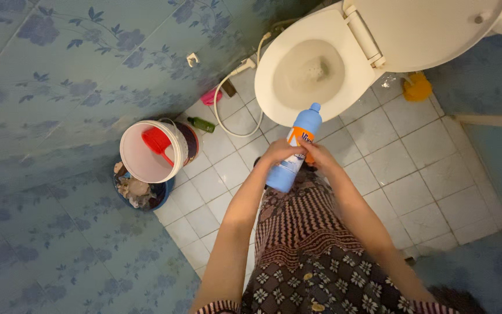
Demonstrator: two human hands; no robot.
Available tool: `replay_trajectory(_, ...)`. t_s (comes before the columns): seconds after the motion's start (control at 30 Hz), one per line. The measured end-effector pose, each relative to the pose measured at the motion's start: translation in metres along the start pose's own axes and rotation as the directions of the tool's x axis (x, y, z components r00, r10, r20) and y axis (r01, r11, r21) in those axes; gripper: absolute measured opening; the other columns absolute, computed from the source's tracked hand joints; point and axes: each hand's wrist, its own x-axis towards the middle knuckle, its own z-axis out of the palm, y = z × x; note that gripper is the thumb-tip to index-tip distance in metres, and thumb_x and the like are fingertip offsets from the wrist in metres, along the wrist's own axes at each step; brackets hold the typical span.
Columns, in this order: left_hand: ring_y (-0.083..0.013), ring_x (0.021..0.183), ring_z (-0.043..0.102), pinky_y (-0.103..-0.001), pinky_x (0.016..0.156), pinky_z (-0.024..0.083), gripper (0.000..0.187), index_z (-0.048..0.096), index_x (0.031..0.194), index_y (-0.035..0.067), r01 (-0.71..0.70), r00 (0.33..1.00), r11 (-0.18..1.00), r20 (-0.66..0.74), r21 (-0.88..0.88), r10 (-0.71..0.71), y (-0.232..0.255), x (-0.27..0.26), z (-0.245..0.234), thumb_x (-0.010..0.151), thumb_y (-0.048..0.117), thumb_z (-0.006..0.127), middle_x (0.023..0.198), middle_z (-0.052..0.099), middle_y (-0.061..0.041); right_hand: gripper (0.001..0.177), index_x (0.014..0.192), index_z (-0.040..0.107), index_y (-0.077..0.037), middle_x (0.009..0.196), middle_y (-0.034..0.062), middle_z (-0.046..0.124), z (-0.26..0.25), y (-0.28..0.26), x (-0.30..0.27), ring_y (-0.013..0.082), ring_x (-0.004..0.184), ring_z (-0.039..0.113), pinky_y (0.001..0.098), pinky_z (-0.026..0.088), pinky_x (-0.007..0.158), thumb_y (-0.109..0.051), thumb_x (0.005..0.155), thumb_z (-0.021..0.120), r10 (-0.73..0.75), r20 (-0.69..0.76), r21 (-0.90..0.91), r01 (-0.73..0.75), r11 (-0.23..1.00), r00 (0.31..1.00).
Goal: The person cleans a toilet by scrubbing the lid with a sponge, applying liquid cleaner from a bottle, and using a toilet brush inside the bowl before rinsing with water from a red pitcher.
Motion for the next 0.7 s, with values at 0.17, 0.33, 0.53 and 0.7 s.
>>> replay_trajectory(0.17,-0.0208,0.065,0.074,-0.035,0.053,0.055,0.062,0.079,0.092,0.003,0.068,0.998,0.995,0.019,-0.077,-0.067,0.014,0.004,0.005,0.061,0.056,0.080,0.079,0.077,-0.011,0.060,0.100,0.070,-0.008,0.070,-0.0032,0.060,-0.010,-0.020,-0.007,0.0091,0.055,0.050,0.0254,0.036,0.049,-0.064,0.080,0.075,0.059,-0.104,-0.037,-0.063,0.997,0.993)
replay_trajectory(0.33,-0.0226,0.065,0.073,-0.036,0.053,0.054,0.058,0.078,0.090,0.000,0.122,0.991,0.935,-0.004,-0.333,-0.131,0.005,-0.012,-0.003,0.063,0.051,0.084,0.081,0.077,-0.013,0.058,0.089,0.071,-0.009,0.066,-0.0021,0.058,0.005,-0.021,0.014,0.0087,0.054,0.051,0.0249,0.037,0.047,-0.065,0.078,0.075,0.094,-0.067,-0.160,-0.104,0.982,0.993)
replay_trajectory(0.53,-0.0201,0.067,0.076,-0.034,0.060,0.056,0.061,0.080,0.089,0.001,0.270,0.960,0.944,-0.015,-0.192,-0.278,-0.025,-0.028,-0.021,0.066,0.057,0.082,0.083,0.079,-0.012,0.067,0.072,0.066,-0.005,0.056,0.0035,0.055,0.024,0.016,0.042,0.0138,0.044,0.049,0.0288,0.033,0.042,-0.071,0.076,0.076,0.072,0.002,-0.241,-0.070,0.968,0.997)
replay_trajectory(0.7,-0.0199,0.070,0.075,-0.034,0.062,0.056,0.062,0.080,0.088,0.001,0.282,0.959,0.943,0.020,-0.178,-0.283,-0.053,-0.043,-0.008,0.069,0.060,0.080,0.086,0.079,-0.011,0.064,0.069,0.062,-0.010,0.058,0.0036,0.056,0.028,0.047,0.038,0.0138,0.046,0.049,0.0289,0.032,0.042,-0.073,0.075,0.075,0.135,0.035,-0.268,-0.121,0.956,0.990)
